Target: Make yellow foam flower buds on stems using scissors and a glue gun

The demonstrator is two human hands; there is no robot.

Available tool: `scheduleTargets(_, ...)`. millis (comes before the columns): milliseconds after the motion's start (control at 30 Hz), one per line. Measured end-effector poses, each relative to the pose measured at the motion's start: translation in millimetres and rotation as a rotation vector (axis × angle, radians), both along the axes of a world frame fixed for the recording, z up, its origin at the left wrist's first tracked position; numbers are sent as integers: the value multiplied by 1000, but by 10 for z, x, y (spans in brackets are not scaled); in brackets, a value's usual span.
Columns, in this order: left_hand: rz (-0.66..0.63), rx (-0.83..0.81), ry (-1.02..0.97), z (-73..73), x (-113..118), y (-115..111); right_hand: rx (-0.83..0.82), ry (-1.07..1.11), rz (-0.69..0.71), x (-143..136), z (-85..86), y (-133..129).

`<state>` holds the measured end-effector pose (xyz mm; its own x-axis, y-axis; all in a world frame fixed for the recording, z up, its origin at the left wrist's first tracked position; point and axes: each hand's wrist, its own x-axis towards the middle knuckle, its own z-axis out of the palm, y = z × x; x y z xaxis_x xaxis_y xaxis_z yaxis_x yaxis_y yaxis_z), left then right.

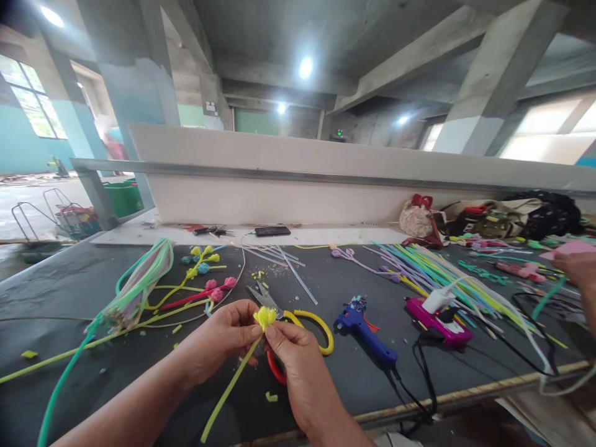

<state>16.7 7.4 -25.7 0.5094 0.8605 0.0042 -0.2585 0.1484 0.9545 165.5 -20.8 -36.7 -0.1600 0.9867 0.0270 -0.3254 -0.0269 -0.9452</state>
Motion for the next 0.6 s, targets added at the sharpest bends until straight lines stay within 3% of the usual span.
scheduleTargets(300,58,-43,92,12,84,-69,-136,305,-199,-91,71,107)
scheduleTargets(600,77,91,319,94,255,-129,-222,420,-278,-167,10,182)
